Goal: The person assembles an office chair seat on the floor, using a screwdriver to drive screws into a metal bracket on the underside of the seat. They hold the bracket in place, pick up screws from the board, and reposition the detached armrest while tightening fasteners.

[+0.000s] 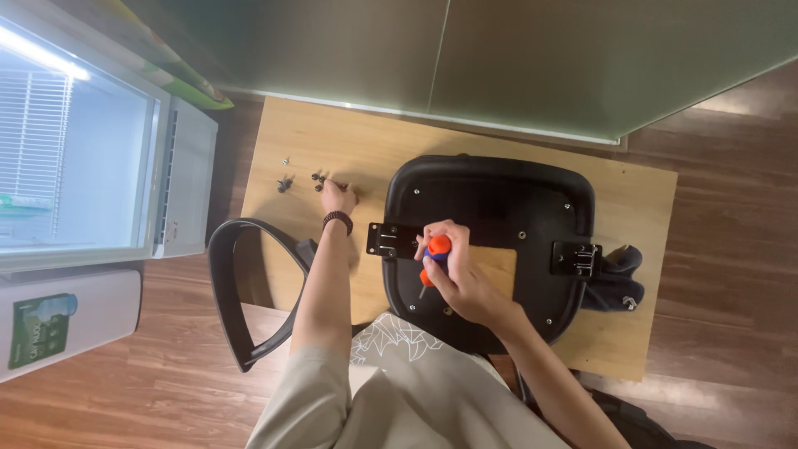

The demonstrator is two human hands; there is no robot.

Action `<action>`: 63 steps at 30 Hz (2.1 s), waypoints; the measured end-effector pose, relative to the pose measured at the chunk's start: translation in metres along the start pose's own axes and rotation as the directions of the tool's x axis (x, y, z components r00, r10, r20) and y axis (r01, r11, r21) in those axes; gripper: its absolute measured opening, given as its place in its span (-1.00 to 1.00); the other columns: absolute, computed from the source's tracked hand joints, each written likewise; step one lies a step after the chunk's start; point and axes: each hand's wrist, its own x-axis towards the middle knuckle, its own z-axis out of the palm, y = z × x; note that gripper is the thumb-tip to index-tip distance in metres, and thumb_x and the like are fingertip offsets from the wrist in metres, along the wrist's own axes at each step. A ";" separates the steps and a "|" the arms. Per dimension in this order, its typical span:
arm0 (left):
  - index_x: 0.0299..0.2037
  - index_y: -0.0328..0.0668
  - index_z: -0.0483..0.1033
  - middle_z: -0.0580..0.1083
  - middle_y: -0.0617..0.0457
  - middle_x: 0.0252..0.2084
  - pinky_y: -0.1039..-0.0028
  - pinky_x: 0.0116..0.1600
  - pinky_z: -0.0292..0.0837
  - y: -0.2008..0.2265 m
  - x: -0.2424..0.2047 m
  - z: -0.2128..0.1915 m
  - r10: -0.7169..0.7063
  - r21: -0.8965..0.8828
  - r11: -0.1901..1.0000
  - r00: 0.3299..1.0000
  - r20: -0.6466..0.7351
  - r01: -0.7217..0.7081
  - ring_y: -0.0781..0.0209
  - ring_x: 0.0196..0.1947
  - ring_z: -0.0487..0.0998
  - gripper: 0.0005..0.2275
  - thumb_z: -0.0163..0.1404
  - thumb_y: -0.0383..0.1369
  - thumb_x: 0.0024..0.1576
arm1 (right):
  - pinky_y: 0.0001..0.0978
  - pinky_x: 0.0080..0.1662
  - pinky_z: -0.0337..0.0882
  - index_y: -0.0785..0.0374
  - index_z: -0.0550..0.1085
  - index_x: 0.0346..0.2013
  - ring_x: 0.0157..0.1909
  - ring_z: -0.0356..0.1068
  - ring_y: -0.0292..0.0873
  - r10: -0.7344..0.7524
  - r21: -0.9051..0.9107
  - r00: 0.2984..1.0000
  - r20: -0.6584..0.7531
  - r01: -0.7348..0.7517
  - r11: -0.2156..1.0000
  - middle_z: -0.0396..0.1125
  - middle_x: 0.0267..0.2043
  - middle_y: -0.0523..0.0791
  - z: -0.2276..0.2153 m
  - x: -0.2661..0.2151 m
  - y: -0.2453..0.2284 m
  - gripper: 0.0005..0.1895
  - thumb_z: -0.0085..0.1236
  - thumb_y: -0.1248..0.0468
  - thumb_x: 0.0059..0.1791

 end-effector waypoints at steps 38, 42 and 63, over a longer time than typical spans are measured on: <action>0.36 -0.16 0.22 0.17 -0.18 0.49 0.13 0.23 0.39 0.032 -0.264 -0.072 0.510 0.150 0.796 0.784 0.355 -0.586 -0.21 0.26 0.40 -0.44 0.04 -0.39 0.10 | -0.37 0.09 0.54 0.33 0.47 0.11 0.06 0.44 -0.19 0.077 -0.118 0.945 -0.316 -0.120 0.986 0.27 0.03 -0.08 0.028 0.000 0.053 -0.62 0.26 0.49 -0.01; 0.49 -0.07 0.04 0.14 -0.14 0.51 0.09 0.11 0.48 0.052 -0.271 -0.087 0.451 0.212 0.796 0.789 0.416 -0.567 -0.22 0.11 0.49 -0.28 0.05 -0.39 0.07 | -0.38 0.07 0.54 0.31 0.46 0.10 0.10 0.45 -0.17 0.028 -0.209 0.966 -0.255 -0.083 0.974 0.28 0.07 -0.08 0.035 0.007 0.057 -0.64 0.23 0.48 0.01; 0.48 0.08 0.04 -0.04 -0.30 0.53 0.12 0.09 0.50 0.042 -0.239 -0.070 0.279 0.318 0.741 0.702 0.656 -0.591 -0.28 0.05 0.56 -0.21 0.17 -0.08 0.04 | -0.38 0.07 0.61 0.31 0.48 0.09 0.05 0.43 -0.15 0.065 -0.309 0.980 -0.186 -0.121 0.943 0.28 0.03 -0.07 0.045 0.017 0.047 -0.62 0.30 0.40 -0.02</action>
